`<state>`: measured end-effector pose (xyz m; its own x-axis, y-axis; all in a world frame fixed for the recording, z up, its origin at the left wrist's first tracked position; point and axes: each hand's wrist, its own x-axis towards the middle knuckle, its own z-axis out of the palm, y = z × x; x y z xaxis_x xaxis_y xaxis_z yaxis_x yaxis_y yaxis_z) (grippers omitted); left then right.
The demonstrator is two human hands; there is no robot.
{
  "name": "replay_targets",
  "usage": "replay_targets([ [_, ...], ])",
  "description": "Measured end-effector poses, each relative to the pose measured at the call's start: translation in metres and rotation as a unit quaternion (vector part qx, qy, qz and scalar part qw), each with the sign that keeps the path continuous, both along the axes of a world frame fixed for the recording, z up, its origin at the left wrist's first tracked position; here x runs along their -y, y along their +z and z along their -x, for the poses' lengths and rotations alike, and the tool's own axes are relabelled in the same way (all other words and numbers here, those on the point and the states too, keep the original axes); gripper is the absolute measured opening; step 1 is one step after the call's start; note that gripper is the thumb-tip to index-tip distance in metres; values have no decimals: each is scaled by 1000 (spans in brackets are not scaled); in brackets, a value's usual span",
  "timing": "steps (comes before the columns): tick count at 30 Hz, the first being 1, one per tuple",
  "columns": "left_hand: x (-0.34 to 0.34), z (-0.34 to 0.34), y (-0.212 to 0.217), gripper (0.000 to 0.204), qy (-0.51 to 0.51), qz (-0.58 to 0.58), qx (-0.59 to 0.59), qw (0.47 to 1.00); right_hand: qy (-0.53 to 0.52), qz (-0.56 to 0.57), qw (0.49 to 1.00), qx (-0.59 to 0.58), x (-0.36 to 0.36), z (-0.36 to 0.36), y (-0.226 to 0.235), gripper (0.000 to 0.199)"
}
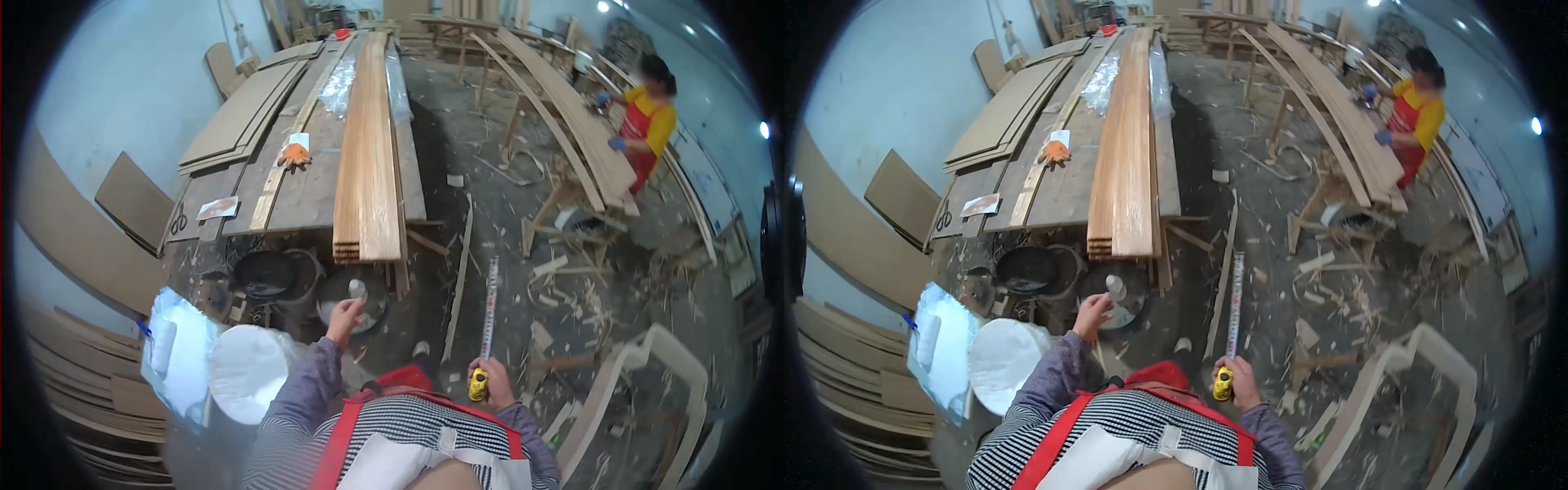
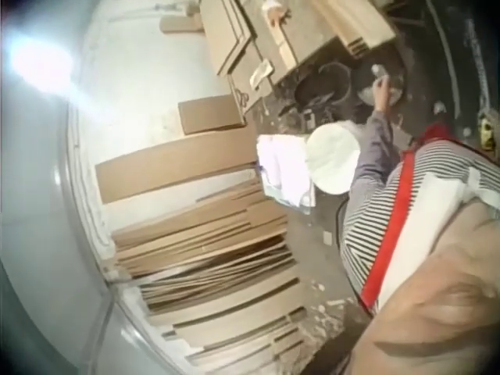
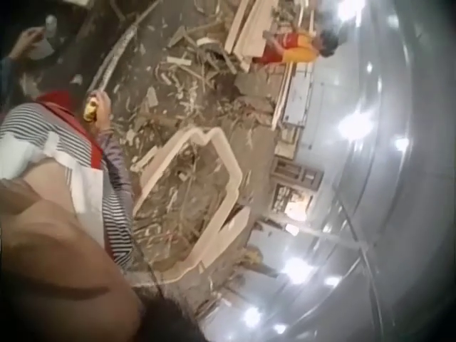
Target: Measuring and marking curved wood pieces in a woodworking factory.
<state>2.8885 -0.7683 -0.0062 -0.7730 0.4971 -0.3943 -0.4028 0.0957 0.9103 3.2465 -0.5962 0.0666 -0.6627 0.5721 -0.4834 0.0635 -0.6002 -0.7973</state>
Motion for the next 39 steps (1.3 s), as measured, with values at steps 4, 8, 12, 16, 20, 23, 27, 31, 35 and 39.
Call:
replay_targets([
  [4,-88,74,-10,23,101,-154,88,979,69,-42,997,-4,-98,74,-10,23],
  [8,-151,115,-9,14,156,-139,184,960,53,-27,998,26,-182,102,-3,23],
  [12,-176,114,10,14,130,-118,190,966,-20,56,998,29,-260,125,0,23],
  [16,-201,116,47,24,109,-143,163,970,-80,191,978,22,-336,170,-9,20],
  [20,-231,122,77,39,126,-216,134,959,-10,213,977,31,-435,241,-27,19],
  [23,-261,122,83,50,212,-312,147,914,69,205,976,20,-511,308,-44,18],
  [27,-317,88,71,67,391,-448,190,781,162,212,964,18,-611,392,-45,18],
  [31,-370,53,60,81,454,-441,162,757,241,222,944,36,-670,471,-45,18],
  [35,-408,53,68,89,426,-460,91,774,329,186,924,62,-691,575,-46,18],
  [39,-430,84,74,88,455,-313,60,831,401,217,887,72,-668,660,-50,17],
])
